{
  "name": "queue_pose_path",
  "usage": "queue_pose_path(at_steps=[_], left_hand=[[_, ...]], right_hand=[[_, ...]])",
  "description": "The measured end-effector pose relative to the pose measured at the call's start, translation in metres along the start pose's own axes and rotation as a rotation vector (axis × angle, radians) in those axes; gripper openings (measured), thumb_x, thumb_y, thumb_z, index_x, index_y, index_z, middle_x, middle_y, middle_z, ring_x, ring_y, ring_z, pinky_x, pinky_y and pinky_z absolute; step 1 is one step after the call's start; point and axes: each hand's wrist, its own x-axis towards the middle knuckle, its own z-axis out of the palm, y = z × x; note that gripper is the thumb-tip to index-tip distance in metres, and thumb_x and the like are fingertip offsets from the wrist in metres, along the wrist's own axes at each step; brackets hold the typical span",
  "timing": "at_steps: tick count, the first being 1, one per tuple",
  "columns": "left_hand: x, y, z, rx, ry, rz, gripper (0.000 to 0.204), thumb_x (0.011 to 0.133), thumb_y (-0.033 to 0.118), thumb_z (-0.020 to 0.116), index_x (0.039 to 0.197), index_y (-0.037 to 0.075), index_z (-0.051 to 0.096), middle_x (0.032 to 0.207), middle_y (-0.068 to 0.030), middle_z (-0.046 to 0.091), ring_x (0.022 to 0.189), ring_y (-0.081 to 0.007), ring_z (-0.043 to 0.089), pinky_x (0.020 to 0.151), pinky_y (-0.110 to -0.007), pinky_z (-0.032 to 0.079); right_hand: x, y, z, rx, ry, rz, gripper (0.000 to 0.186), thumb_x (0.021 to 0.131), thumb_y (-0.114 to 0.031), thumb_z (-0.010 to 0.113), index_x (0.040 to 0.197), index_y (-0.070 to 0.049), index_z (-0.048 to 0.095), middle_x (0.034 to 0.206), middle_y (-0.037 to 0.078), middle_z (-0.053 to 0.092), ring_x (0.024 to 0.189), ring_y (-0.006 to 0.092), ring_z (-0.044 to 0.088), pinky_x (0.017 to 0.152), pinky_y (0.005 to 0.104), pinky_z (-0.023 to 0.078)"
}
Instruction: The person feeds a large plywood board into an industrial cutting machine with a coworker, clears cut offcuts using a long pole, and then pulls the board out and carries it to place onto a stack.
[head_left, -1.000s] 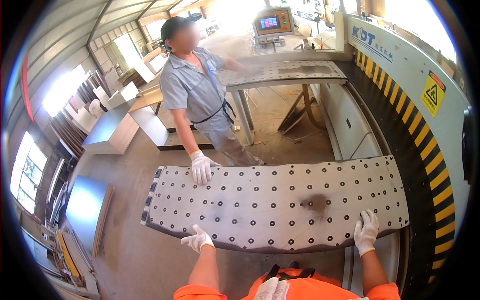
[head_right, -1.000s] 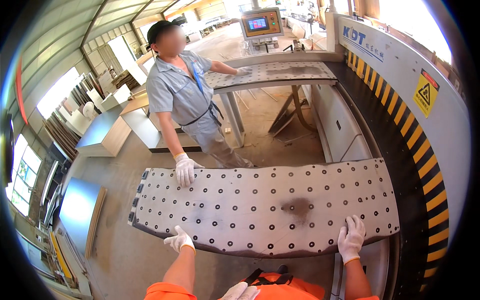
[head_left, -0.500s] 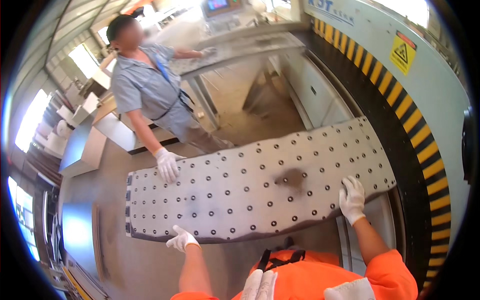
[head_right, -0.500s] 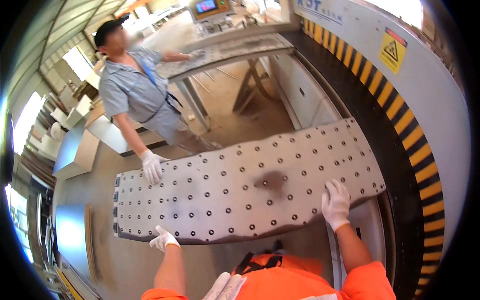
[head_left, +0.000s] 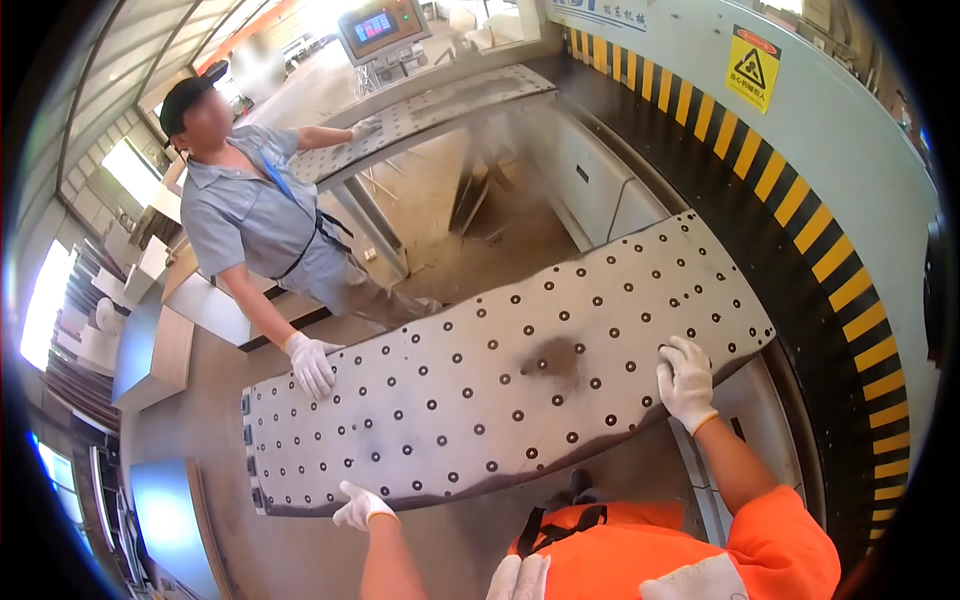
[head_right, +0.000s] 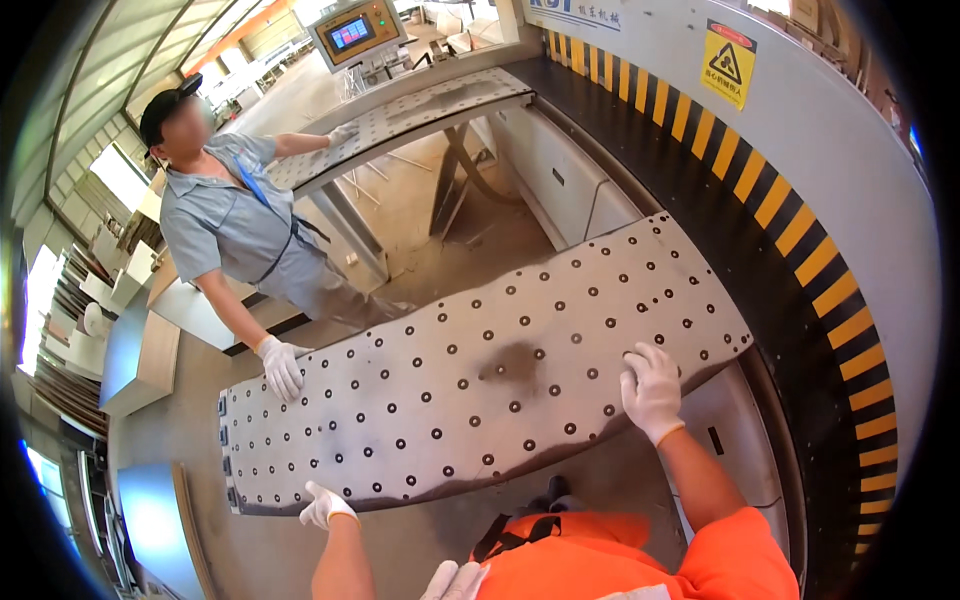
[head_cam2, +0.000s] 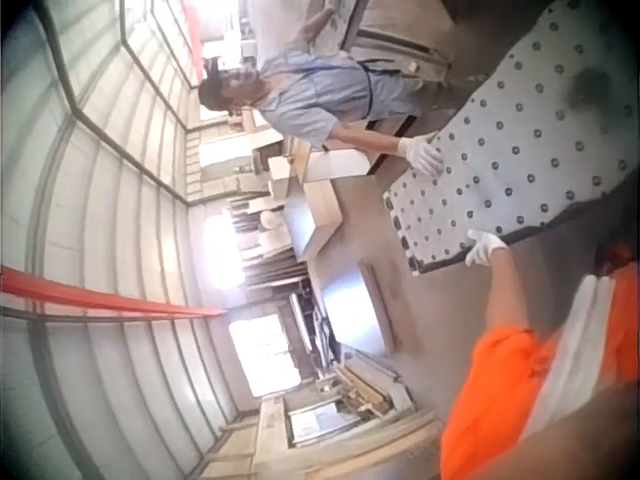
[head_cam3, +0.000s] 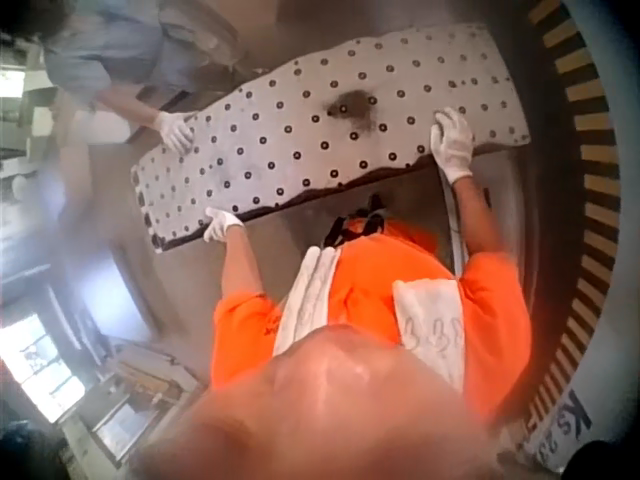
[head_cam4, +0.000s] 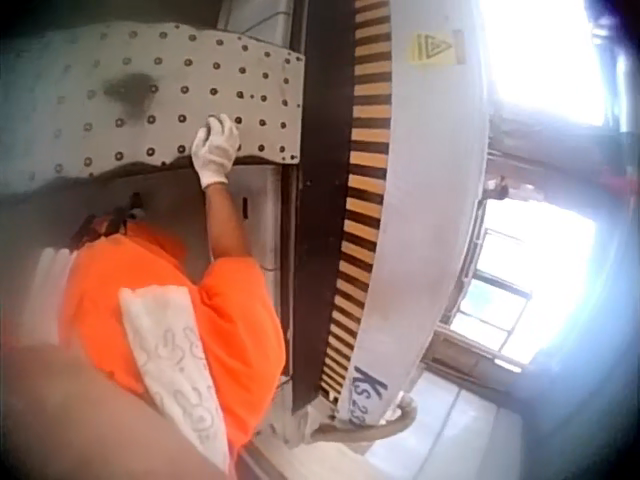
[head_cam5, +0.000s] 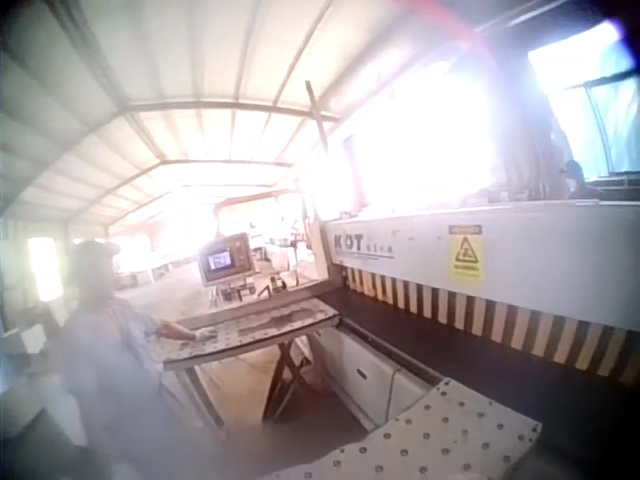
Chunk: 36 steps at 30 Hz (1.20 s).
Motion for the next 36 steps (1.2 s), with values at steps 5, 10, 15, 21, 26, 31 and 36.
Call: queue_pose_path(at_steps=[5,10,15,21,26,31,36], left_hand=[[-0.003,0.001,-0.006,-0.07,0.0,0.013,0.092,0.104,0.062,0.053,0.151,-0.011,0.022,0.127,-0.0302,0.067,0.111,-0.0455,0.074,0.094,-0.058,0.06],[-0.009,0.003,-0.009,-0.079,-0.004,0.027,0.081,0.105,0.06,0.054,0.14,-0.008,0.029,0.119,-0.0272,0.069,0.103,-0.0444,0.076,0.086,-0.057,0.063],[-0.008,0.004,-0.01,-0.089,-0.012,0.023,0.073,0.106,0.058,0.055,0.134,-0.005,0.032,0.118,-0.0282,0.069,0.101,-0.0458,0.076,0.085,-0.057,0.063],[-0.007,0.004,-0.011,-0.073,-0.027,0.011,0.071,0.106,0.057,0.056,0.132,-0.004,0.032,0.117,-0.0296,0.069,0.1,-0.0471,0.076,0.085,-0.058,0.063],[-0.007,0.004,-0.012,-0.087,-0.031,0.008,0.071,0.106,0.058,0.055,0.133,-0.003,0.032,0.118,-0.03,0.069,0.1,-0.0473,0.076,0.084,-0.059,0.063],[-0.009,0.004,-0.016,-0.036,-0.039,0.011,0.087,0.105,0.058,0.055,0.152,-0.008,0.023,0.126,-0.0311,0.068,0.11,-0.0482,0.074,0.092,-0.061,0.06],[-0.008,0.006,-0.022,-0.07,-0.142,-0.025,0.105,0.105,0.06,0.052,0.166,-0.009,0.002,0.144,-0.0321,0.059,0.123,-0.0456,0.069,0.103,-0.053,0.057]], right_hand=[[0.0,0.003,0.003,-0.021,0.025,-0.021,0.028,0.089,-0.014,0.071,0.116,-0.007,0.073,0.132,0.015,0.067,0.125,0.0388,0.06,0.109,0.0504,0.048],[0.001,0.001,0.002,0.023,0.042,-0.009,0.028,0.088,-0.015,0.072,0.115,-0.007,0.074,0.13,0.014,0.067,0.125,0.0384,0.061,0.108,0.0495,0.049],[0.001,-0.001,-0.001,-0.005,0.034,-0.005,0.026,0.088,-0.014,0.073,0.112,-0.006,0.074,0.129,0.015,0.068,0.124,0.0382,0.061,0.108,0.0497,0.049],[0.002,-0.001,0.0,0.011,0.039,-0.004,0.027,0.088,-0.015,0.072,0.113,-0.006,0.075,0.128,0.015,0.068,0.125,0.0382,0.062,0.108,0.05,0.049],[0.0,0.0,0.002,0.006,0.026,0.002,0.028,0.088,-0.014,0.071,0.115,-0.005,0.076,0.13,0.015,0.068,0.126,0.0387,0.061,0.11,0.0504,0.048],[-0.002,0.0,0.004,0.023,0.004,0.02,0.029,0.088,-0.014,0.07,0.115,-0.003,0.076,0.132,0.016,0.068,0.129,0.0393,0.06,0.112,0.0509,0.047],[-0.004,0.001,0.007,0.045,-0.006,0.041,0.028,0.089,-0.011,0.069,0.115,-0.002,0.075,0.135,0.018,0.067,0.133,0.0398,0.058,0.115,0.051,0.044]])
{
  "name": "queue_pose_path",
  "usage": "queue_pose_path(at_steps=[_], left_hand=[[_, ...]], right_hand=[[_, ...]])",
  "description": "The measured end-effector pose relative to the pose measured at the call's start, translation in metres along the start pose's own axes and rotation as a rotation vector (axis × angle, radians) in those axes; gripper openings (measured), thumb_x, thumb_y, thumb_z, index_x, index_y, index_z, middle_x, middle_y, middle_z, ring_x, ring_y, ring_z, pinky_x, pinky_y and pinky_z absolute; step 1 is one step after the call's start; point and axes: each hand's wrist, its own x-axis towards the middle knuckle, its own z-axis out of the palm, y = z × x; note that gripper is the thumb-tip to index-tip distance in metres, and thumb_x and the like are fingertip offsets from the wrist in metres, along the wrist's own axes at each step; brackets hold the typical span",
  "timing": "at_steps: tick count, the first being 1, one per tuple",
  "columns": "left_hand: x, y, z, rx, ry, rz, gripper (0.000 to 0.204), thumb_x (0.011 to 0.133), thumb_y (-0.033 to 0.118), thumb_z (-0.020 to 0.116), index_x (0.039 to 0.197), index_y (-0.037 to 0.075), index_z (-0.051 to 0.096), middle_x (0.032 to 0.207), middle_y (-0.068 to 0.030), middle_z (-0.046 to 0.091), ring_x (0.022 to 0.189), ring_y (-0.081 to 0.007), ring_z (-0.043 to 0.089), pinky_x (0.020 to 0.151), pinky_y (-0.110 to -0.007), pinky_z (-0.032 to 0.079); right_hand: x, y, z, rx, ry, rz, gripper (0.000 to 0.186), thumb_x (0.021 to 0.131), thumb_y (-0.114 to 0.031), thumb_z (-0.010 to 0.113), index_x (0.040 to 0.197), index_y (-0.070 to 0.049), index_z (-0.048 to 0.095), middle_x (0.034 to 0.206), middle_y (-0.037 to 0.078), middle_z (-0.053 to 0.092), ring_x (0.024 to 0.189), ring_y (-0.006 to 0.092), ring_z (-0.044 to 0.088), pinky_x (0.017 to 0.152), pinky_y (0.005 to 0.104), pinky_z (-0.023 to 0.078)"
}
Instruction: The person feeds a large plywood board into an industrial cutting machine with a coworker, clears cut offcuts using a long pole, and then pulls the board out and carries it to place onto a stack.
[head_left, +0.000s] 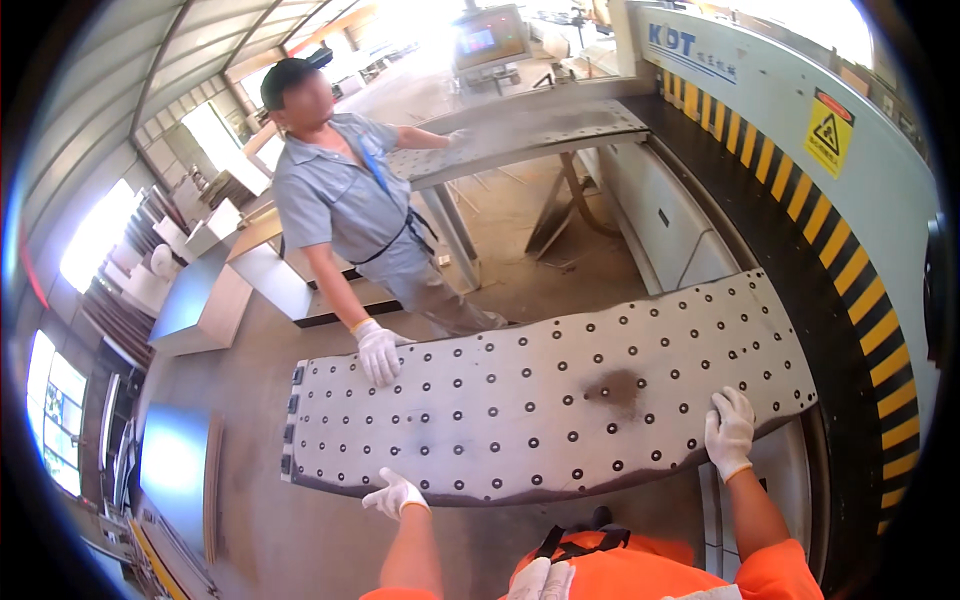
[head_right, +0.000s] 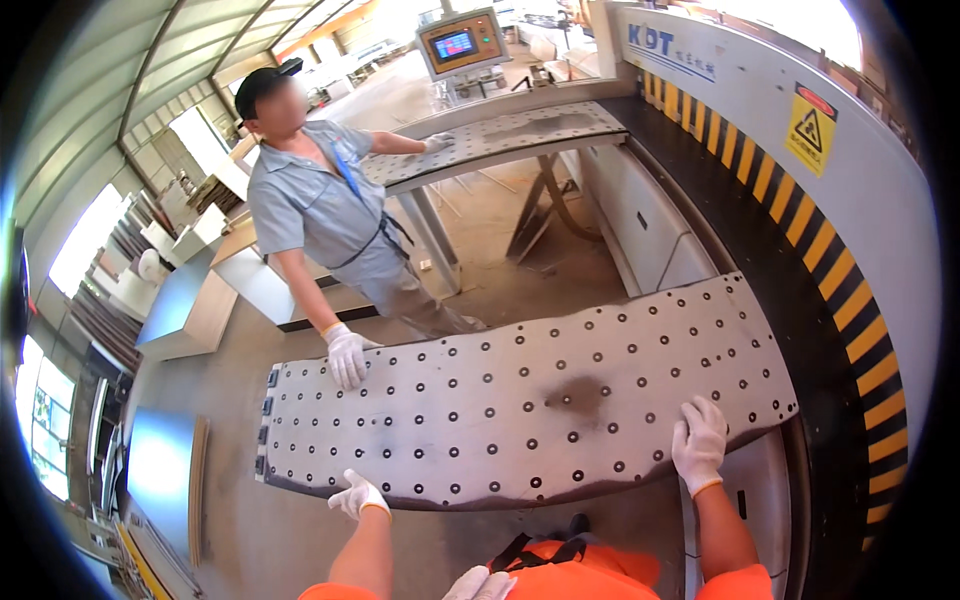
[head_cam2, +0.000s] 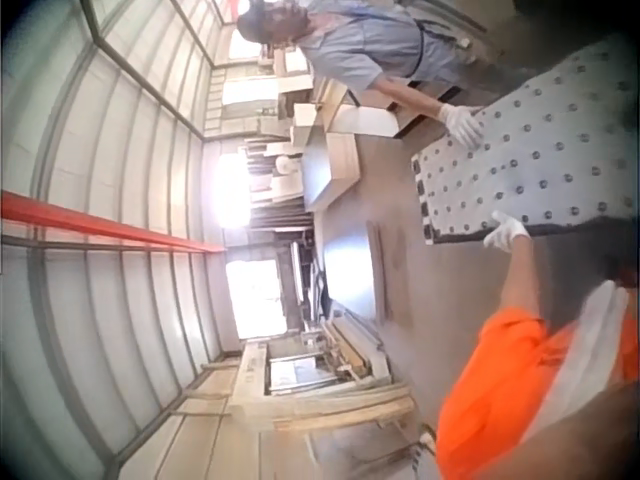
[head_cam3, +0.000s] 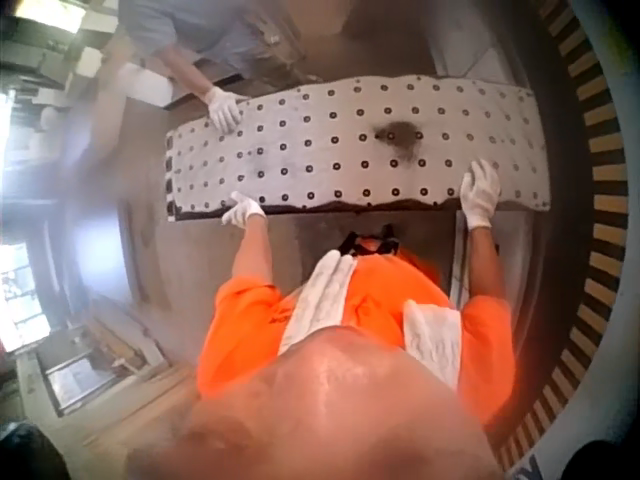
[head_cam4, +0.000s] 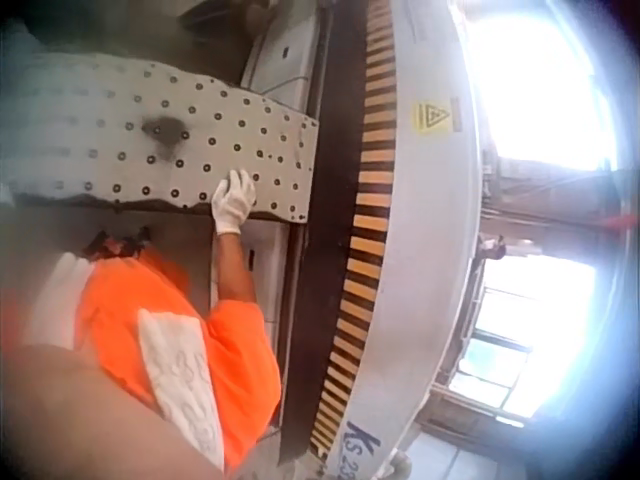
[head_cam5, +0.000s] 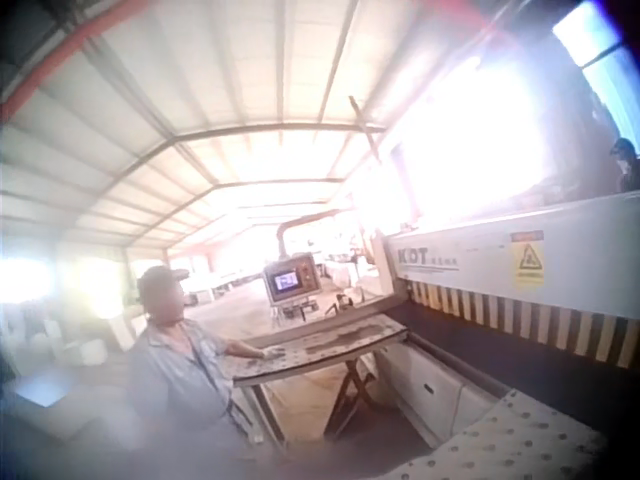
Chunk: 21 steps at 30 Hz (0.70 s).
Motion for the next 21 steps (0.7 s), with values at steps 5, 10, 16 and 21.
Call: queue_pose_path(at_steps=[5,10,16,21], left_hand=[[0.0028,-0.0006,0.0005,0.049,-0.002,-0.024,0.108,0.105,0.063,0.05,0.168,-0.007,-0.004,0.152,-0.0329,0.052,0.131,-0.0434,0.064,0.108,-0.051,0.055],[0.0065,-0.0023,0.0047,0.046,0.011,-0.017,0.108,0.105,0.064,0.049,0.168,-0.007,-0.002,0.151,-0.0331,0.053,0.132,-0.0436,0.064,0.108,-0.052,0.055],[0.0079,-0.0038,0.0048,0.049,0.002,-0.001,0.109,0.105,0.065,0.049,0.168,-0.008,-0.003,0.151,-0.0332,0.053,0.133,-0.0435,0.063,0.108,-0.052,0.055],[0.0024,-0.0004,-0.0003,0.052,0.009,0.01,0.106,0.106,0.062,0.049,0.166,-0.009,-0.002,0.147,-0.0339,0.056,0.124,-0.0451,0.068,0.102,-0.055,0.059]], right_hand=[[-0.0013,0.0025,0.0031,-0.022,-0.009,0.018,0.029,0.09,-0.013,0.068,0.117,-0.002,0.074,0.135,0.018,0.066,0.133,0.0404,0.057,0.114,0.0519,0.045],[-0.0018,0.0038,0.0039,-0.033,-0.007,0.007,0.03,0.09,-0.013,0.068,0.117,-0.002,0.074,0.135,0.018,0.066,0.133,0.0403,0.057,0.115,0.0518,0.044],[-0.0026,0.0026,0.0029,-0.028,0.013,0.009,0.029,0.09,-0.013,0.068,0.116,-0.002,0.075,0.134,0.019,0.067,0.132,0.0407,0.058,0.115,0.0519,0.045],[-0.0032,0.0031,0.0014,-0.048,0.048,0.02,0.029,0.089,-0.014,0.069,0.116,-0.004,0.076,0.132,0.018,0.068,0.13,0.0403,0.059,0.114,0.0515,0.045]])
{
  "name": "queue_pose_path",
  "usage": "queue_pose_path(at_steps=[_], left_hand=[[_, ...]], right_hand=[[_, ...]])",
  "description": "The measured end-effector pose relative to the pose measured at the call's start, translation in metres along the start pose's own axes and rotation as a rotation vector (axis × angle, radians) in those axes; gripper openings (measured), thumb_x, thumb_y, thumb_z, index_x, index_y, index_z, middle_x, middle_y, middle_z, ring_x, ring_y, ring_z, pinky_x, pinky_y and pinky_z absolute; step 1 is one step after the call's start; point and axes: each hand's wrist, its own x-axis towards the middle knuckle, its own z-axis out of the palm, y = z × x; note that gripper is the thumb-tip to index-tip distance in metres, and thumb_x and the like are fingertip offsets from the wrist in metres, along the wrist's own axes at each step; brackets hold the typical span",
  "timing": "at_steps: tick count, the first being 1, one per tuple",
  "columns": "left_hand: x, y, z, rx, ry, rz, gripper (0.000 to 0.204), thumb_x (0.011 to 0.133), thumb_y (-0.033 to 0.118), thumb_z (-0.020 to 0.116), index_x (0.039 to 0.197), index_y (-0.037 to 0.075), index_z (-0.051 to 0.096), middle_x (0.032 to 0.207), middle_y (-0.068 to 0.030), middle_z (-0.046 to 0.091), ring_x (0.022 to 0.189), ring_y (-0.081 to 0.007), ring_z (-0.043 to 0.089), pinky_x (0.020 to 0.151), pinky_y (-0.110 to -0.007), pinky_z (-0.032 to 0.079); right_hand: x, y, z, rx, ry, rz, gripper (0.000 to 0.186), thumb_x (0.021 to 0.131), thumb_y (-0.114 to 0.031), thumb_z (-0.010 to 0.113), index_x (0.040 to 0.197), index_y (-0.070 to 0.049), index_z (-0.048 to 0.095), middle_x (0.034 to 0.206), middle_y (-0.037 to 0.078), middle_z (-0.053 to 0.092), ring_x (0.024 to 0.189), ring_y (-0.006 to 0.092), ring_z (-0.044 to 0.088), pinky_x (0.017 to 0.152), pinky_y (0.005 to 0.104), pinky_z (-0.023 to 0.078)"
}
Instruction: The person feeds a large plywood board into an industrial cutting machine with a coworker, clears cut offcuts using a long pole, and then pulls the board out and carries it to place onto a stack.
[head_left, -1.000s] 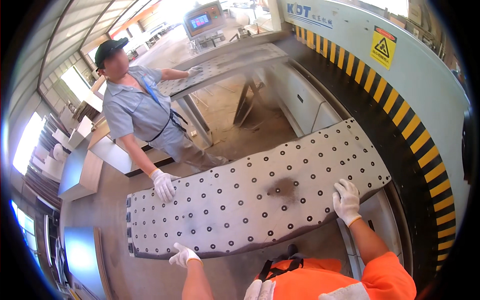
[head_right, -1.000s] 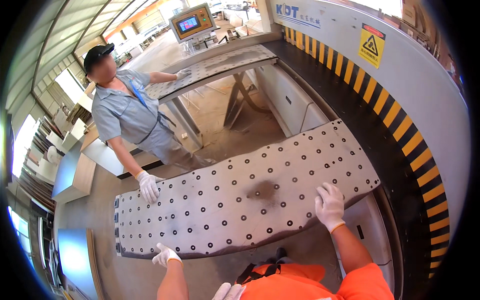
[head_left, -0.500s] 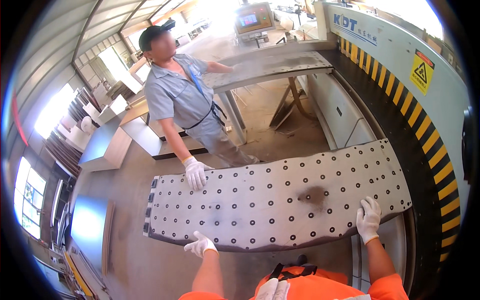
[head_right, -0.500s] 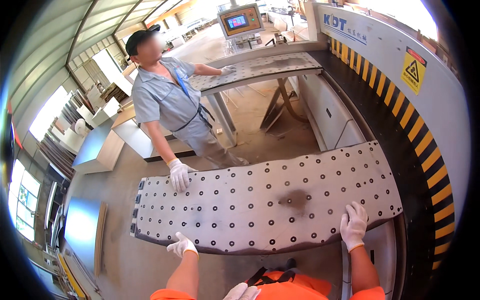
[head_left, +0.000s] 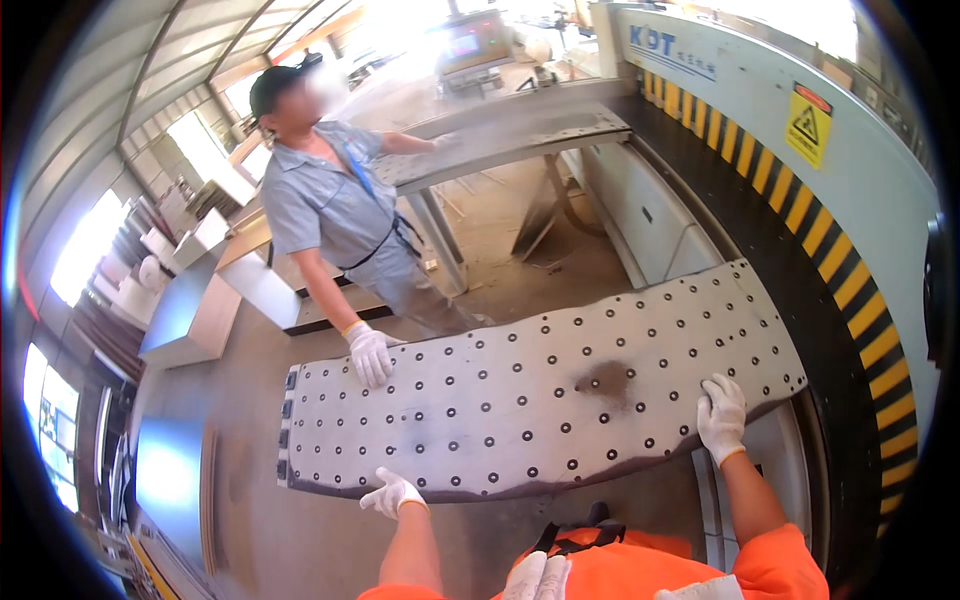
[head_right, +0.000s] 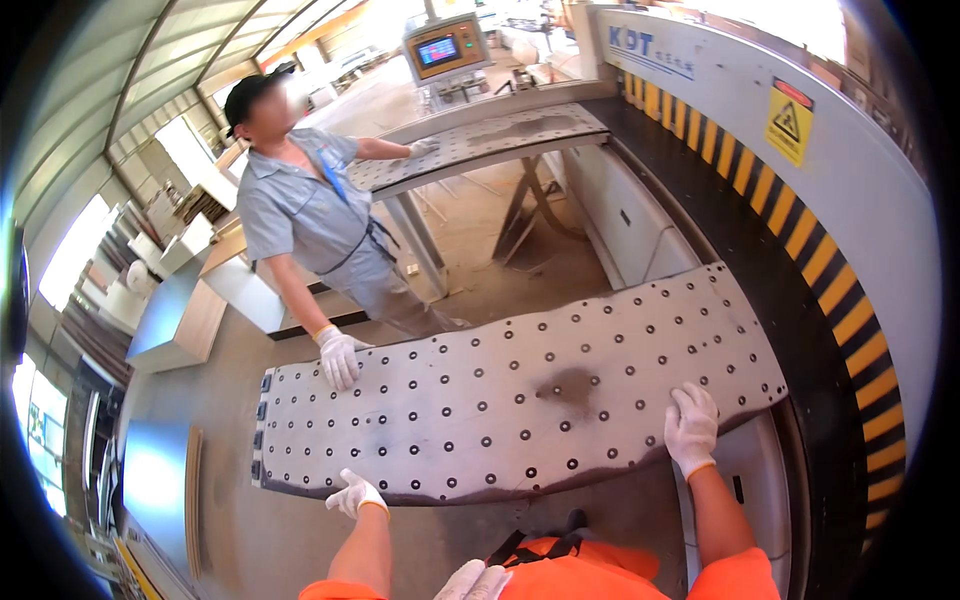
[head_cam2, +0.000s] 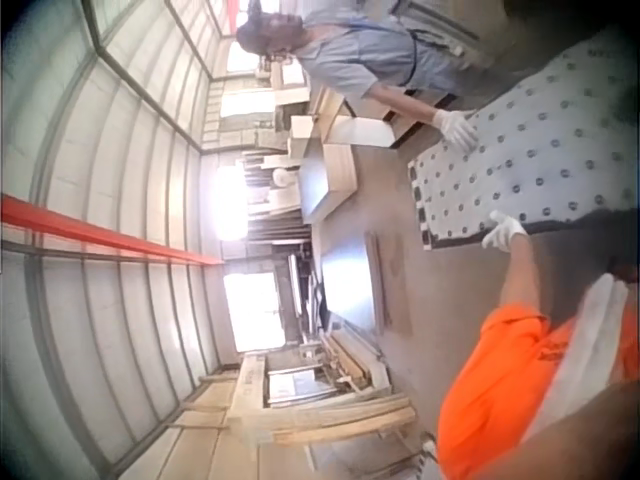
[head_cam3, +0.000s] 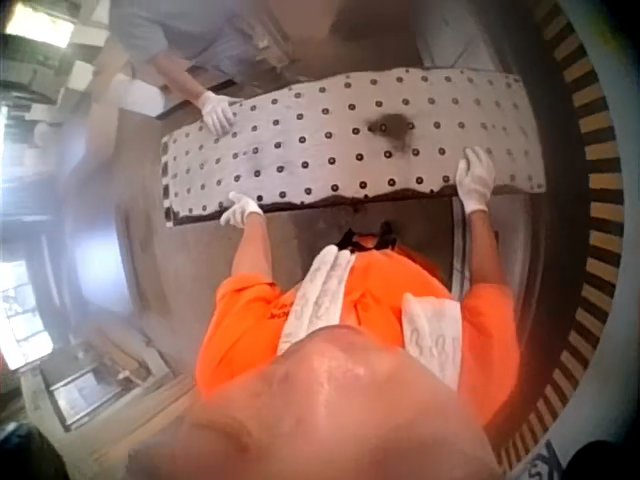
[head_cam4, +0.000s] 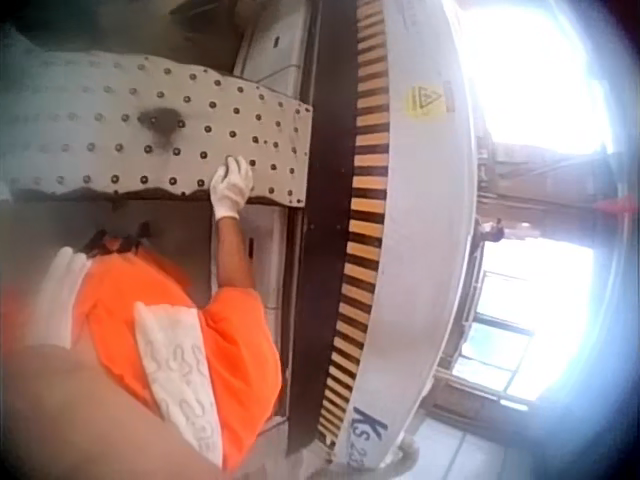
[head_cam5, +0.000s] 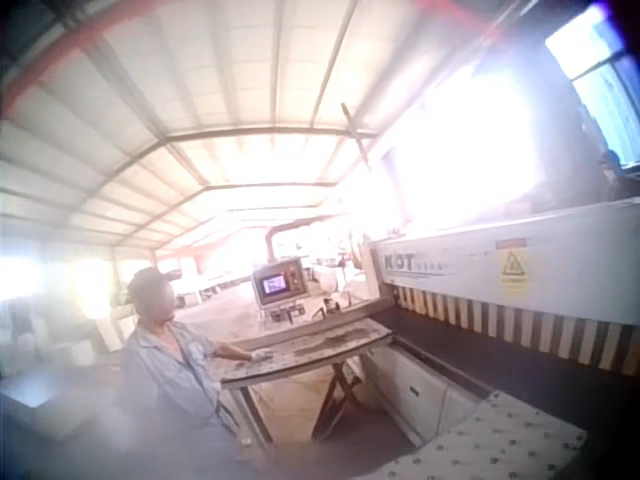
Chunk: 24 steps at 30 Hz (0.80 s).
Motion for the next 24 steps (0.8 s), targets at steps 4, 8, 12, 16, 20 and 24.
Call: queue_pose_path(at_steps=[4,8,12,16,20,24], left_hand=[[-0.009,0.001,-0.004,-0.051,0.004,0.004,0.1,0.107,0.057,0.05,0.163,-0.011,0.003,0.138,-0.0342,0.06,0.112,-0.0459,0.074,0.092,-0.056,0.063],[-0.013,-0.002,-0.005,-0.087,0.081,0.048,0.09,0.104,0.058,0.055,0.146,-0.015,0.023,0.12,-0.0332,0.07,0.097,-0.0469,0.077,0.08,-0.053,0.064],[-0.003,-0.013,-0.002,-0.074,0.067,0.081,0.098,0.105,0.056,0.053,0.154,-0.019,0.012,0.125,-0.0348,0.068,0.102,-0.048,0.076,0.085,-0.054,0.063],[0.022,-0.048,0.005,-0.081,-0.079,0.173,0.098,0.11,0.059,0.039,0.167,-0.007,-0.005,0.15,-0.035,0.053,0.128,-0.0471,0.066,0.105,-0.052,0.058],[0.062,-0.138,0.013,-0.195,-0.099,0.669,0.092,0.109,0.055,0.046,0.169,-0.007,0.011,0.161,-0.0319,0.048,0.133,-0.0496,0.061,0.118,-0.047,0.046],[0.106,-0.293,-0.005,0.582,-0.764,0.883,0.071,0.104,0.05,0.057,0.149,-0.005,0.055,0.142,-0.0325,0.065,0.132,-0.0492,0.062,0.111,-0.053,0.05]], right_hand=[[-0.001,-0.003,-0.004,-0.004,0.017,-0.001,0.03,0.09,-0.016,0.07,0.117,-0.005,0.077,0.131,0.016,0.069,0.129,0.0382,0.06,0.113,0.0505,0.046],[-0.018,-0.019,-0.012,-0.01,0.078,0.018,0.03,0.091,-0.018,0.069,0.117,-0.004,0.076,0.13,0.015,0.069,0.128,0.0369,0.06,0.112,0.0493,0.047],[-0.073,-0.047,-0.027,-0.026,0.051,-0.089,0.034,0.092,-0.016,0.066,0.122,-0.002,0.073,0.136,0.02,0.064,0.13,0.0418,0.057,0.118,0.0548,0.042],[-0.165,-0.062,-0.051,0.086,-0.172,-0.057,0.056,0.086,-0.021,0.075,0.138,-0.004,0.062,0.147,0.024,0.057,0.135,0.0446,0.055,0.118,0.0537,0.044],[-0.273,-0.054,-0.081,0.024,-0.528,0.188,0.064,0.091,-0.029,0.073,0.149,-0.007,0.056,0.152,0.025,0.056,0.138,0.0437,0.055,0.117,0.0511,0.045],[-0.365,-0.03,-0.12,0.001,-0.787,0.389,0.065,0.094,-0.04,0.066,0.15,-0.007,0.058,0.153,0.024,0.057,0.142,0.0411,0.054,0.119,0.0492,0.045]])
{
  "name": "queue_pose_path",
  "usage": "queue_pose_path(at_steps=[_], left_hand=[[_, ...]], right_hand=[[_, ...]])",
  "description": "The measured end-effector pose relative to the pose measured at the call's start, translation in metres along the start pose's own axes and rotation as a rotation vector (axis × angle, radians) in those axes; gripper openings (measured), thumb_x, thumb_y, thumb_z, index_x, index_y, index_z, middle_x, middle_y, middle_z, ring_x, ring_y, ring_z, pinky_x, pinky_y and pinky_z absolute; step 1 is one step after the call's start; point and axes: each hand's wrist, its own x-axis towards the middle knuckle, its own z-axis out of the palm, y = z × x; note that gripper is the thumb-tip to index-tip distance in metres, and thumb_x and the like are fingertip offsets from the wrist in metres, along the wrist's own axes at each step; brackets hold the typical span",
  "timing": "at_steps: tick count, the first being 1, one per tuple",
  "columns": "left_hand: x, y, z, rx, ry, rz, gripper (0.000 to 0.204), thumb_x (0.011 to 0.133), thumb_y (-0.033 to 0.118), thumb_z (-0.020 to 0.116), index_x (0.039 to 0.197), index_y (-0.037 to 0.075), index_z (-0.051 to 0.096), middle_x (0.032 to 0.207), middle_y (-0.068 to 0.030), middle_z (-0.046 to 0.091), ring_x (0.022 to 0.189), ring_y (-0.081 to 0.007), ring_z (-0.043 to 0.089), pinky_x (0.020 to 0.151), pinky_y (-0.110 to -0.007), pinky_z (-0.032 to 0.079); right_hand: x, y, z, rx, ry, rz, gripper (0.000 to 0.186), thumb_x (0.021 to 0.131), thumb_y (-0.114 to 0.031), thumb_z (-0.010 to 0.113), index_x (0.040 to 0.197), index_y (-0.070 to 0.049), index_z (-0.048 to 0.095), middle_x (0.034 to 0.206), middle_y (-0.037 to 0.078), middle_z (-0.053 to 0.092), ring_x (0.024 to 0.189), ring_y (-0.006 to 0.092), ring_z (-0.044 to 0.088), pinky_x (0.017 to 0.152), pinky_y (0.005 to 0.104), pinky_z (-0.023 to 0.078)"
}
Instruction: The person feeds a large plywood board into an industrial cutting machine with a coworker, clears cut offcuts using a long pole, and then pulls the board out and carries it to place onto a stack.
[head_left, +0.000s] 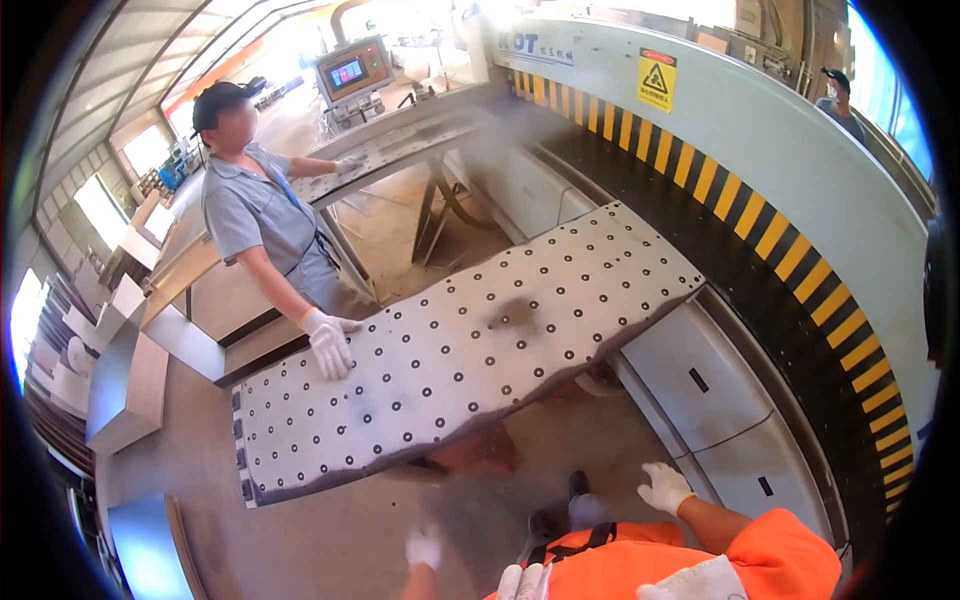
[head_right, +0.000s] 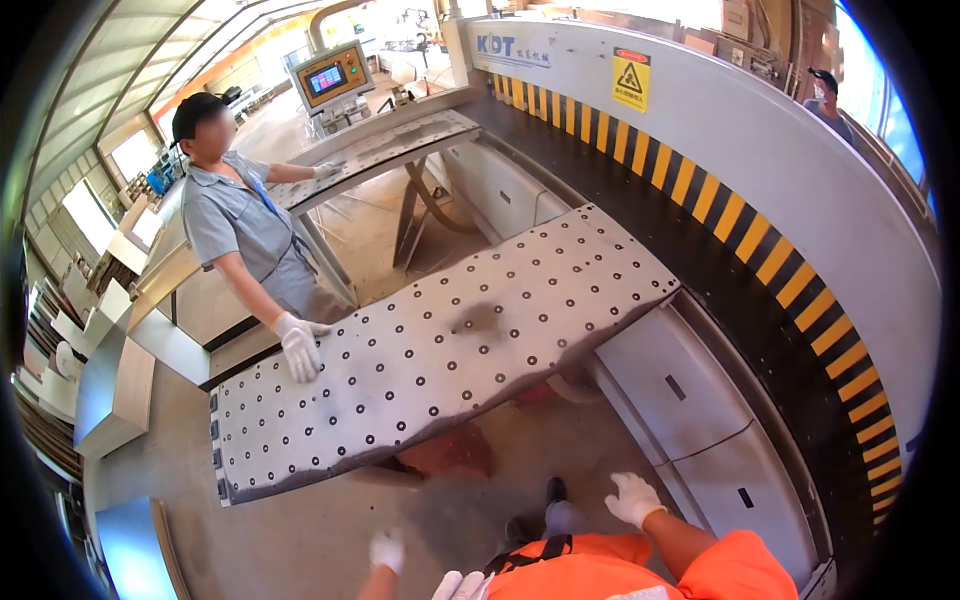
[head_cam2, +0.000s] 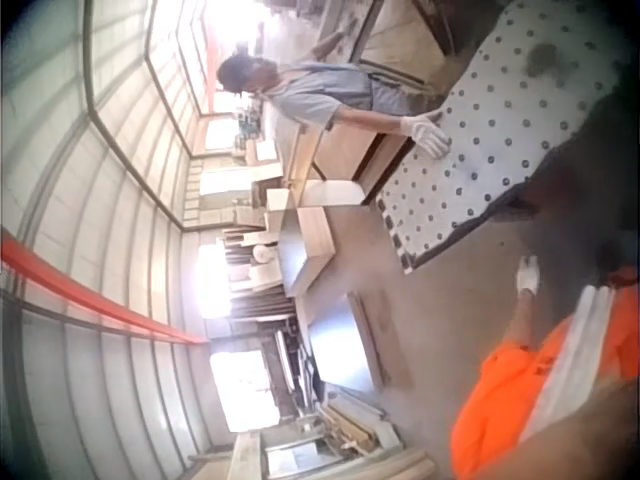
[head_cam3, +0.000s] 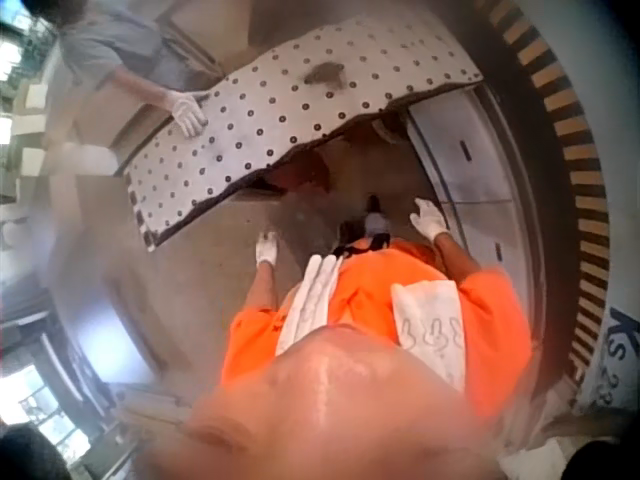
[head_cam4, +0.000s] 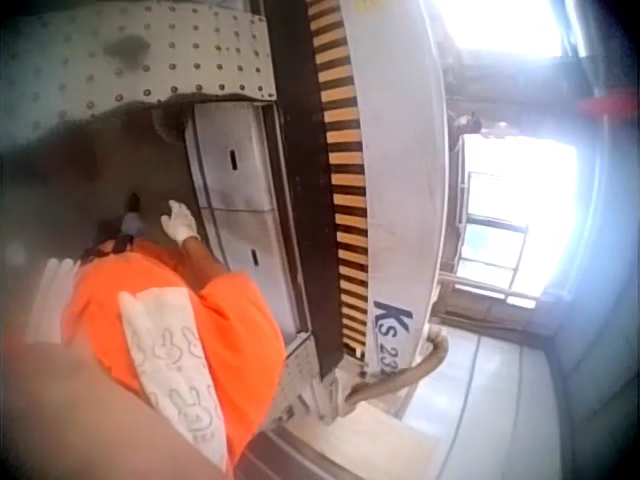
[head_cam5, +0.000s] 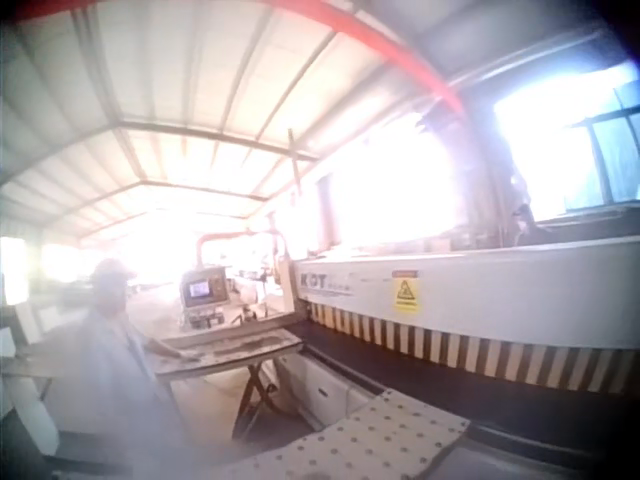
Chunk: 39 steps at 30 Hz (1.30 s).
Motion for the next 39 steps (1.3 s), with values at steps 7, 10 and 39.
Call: queue_pose_path(at_steps=[7,10,39], left_hand=[[-0.124,-0.022,0.178,0.235,-0.564,0.158,0.053,0.109,0.044,0.041,0.142,0.009,0.066,0.143,-0.0303,0.064,0.129,-0.0486,0.063,0.111,-0.055,0.051],[-0.141,-0.007,0.174,0.219,-0.55,0.171,0.052,0.109,0.042,0.041,0.141,0.01,0.066,0.143,-0.0299,0.064,0.129,-0.0483,0.064,0.111,-0.054,0.051],[-0.301,0.184,0.193,0.384,-0.5,0.2,0.061,0.1,0.051,0.053,0.147,0.015,0.065,0.146,-0.0197,0.067,0.137,-0.0396,0.062,0.116,-0.047,0.047]], right_hand=[[-0.045,0.055,0.024,0.009,-0.242,0.13,0.067,0.095,-0.046,0.06,0.148,-0.006,0.063,0.151,0.023,0.061,0.141,0.0395,0.057,0.119,0.0455,0.045],[-0.03,0.059,0.025,0.013,-0.268,0.056,0.064,0.096,-0.046,0.06,0.145,-0.005,0.066,0.147,0.023,0.065,0.138,0.0387,0.06,0.118,0.0455,0.046],[-0.109,0.258,-0.054,0.304,-0.059,-0.054,0.057,0.098,-0.042,0.056,0.138,-0.004,0.07,0.141,0.02,0.069,0.133,0.0391,0.063,0.115,0.0464,0.047]])
